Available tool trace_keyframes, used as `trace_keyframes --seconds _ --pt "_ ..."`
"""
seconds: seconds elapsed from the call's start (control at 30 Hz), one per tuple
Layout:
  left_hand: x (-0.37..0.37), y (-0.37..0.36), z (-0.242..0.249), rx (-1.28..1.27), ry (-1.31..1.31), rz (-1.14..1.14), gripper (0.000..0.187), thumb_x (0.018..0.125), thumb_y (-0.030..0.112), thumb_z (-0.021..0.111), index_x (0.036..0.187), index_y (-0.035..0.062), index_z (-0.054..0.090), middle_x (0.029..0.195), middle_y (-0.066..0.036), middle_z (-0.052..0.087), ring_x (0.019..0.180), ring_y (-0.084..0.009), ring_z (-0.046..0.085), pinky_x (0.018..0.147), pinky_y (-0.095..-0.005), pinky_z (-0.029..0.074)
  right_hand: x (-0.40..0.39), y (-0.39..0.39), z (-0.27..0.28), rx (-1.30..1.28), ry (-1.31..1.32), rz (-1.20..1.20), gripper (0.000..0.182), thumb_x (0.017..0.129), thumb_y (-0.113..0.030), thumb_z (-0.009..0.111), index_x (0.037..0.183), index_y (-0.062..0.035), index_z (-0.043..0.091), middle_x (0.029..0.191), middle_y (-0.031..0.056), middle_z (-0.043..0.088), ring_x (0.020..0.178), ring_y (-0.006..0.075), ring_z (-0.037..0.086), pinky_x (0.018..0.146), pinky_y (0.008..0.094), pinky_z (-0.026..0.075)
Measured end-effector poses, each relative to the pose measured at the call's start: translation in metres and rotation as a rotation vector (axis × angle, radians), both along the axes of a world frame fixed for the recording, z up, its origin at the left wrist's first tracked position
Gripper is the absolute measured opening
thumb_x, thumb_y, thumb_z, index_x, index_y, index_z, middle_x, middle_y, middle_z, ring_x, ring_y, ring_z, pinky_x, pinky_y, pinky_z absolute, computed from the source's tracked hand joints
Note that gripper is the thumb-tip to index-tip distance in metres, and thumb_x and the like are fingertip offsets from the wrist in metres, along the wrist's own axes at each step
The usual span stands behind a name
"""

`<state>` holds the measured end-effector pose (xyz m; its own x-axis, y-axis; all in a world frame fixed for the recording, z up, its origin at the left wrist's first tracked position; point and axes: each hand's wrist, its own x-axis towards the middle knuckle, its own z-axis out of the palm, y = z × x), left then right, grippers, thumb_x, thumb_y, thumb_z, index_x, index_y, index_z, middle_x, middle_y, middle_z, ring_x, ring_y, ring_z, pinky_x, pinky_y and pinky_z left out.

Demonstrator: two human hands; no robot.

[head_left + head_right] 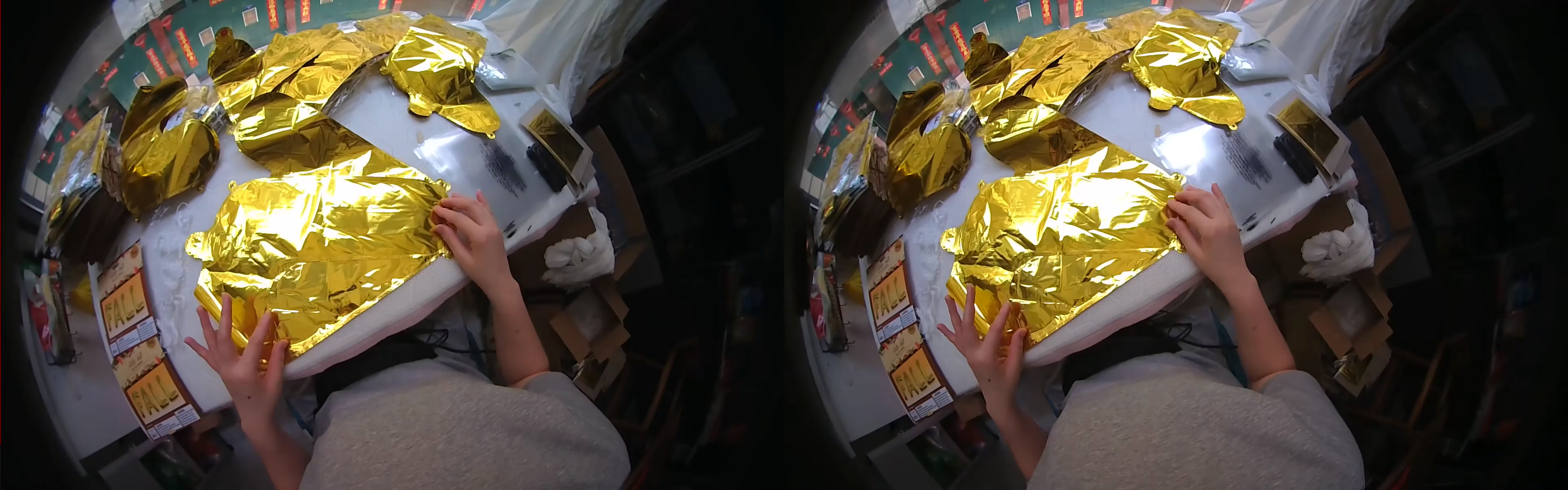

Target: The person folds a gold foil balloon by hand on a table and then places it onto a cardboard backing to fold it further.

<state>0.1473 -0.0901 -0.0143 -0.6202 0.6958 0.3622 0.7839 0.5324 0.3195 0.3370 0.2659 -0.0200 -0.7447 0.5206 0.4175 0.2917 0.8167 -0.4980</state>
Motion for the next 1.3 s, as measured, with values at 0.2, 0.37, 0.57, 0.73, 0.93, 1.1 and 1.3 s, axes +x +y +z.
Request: trace_keyframes --seconds 0.2,0.37,0.57,0.73,0.93,1.1,1.3 --pt "0.0023 0.0027 -0.0018 -0.010 0.036 0.035 0.040 0.084 0.029 0.083 0.123 0.0238 0.079 0.167 -0.011 0.040 0.162 -0.0406 0.013 0.124 -0.0654 -0.014 0.0014 -0.0023 -0.0012 0.023 0.043 -0.018 0.024 0.091 -0.010 0.077 0.114 -0.0065 0.077 0.123 0.0102 0.071 0.124 0.0322 0.065 0.122 0.0535 0.032" --pt "0.0029 0.0025 -0.0010 -0.024 0.022 0.047 0.037 0.085 0.032 0.082 0.121 0.0238 0.079 0.166 -0.010 0.043 0.162 -0.0392 0.014 0.123 -0.0656 -0.017 0.0015 -0.0013 -0.0041 0.010 0.059 -0.015 0.024 0.090 -0.009 0.078 0.113 -0.0064 0.077 0.122 0.0103 0.071 0.124 0.0325 0.066 0.122 0.0533 0.032" --pt "0.0059 0.0018 0.0003 -0.046 -0.032 0.045 0.032 0.085 0.031 0.081 0.116 0.0213 0.080 0.162 -0.010 0.048 0.160 -0.0400 0.022 0.123 -0.0661 -0.017 0.0035 -0.0037 -0.0038 0.009 0.067 -0.023 0.022 0.089 -0.008 0.078 0.112 -0.0060 0.077 0.120 0.0099 0.071 0.123 0.0318 0.066 0.122 0.0536 0.032" --pt "0.0052 0.0023 0.0016 -0.037 -0.041 0.031 0.033 0.088 0.027 0.079 0.120 0.0181 0.078 0.160 -0.010 0.051 0.160 -0.0379 0.024 0.123 -0.0677 -0.016 0.0027 -0.0034 -0.0038 -0.002 0.081 -0.026 0.022 0.089 -0.009 0.079 0.112 -0.0060 0.077 0.119 0.0095 0.072 0.121 0.0314 0.067 0.123 0.0528 0.032" --pt "0.0049 0.0015 0.0019 -0.038 -0.096 0.020 0.032 0.088 0.026 0.078 0.119 0.0167 0.077 0.154 -0.008 0.056 0.157 -0.0378 0.030 0.123 -0.0675 -0.014 0.0023 -0.0032 -0.0039 -0.015 0.086 -0.027 0.023 0.089 -0.009 0.079 0.112 -0.0061 0.077 0.119 0.0092 0.072 0.121 0.0312 0.068 0.124 0.0524 0.031" --pt "0.0050 0.0012 0.0025 0.007 -0.127 0.005 0.030 0.088 0.024 0.078 0.116 0.0152 0.077 0.151 -0.006 0.059 0.156 -0.0375 0.032 0.124 -0.0679 -0.013 0.0028 -0.0026 -0.0037 -0.027 0.086 -0.021 0.023 0.091 -0.007 0.076 0.114 -0.0055 0.077 0.120 0.0096 0.072 0.122 0.0312 0.067 0.124 0.0523 0.031" --pt "0.0030 -0.0005 -0.0032 0.105 -0.172 0.078 0.025 0.095 0.017 0.068 0.118 0.0122 0.073 0.146 -0.007 0.062 0.153 -0.0373 0.038 0.125 -0.0662 -0.005 0.0049 0.0046 -0.0003 -0.100 0.156 -0.052 0.029 0.095 -0.002 0.068 0.123 -0.0054 0.074 0.126 0.0109 0.070 0.127 0.0321 0.064 0.124 0.0530 0.030"
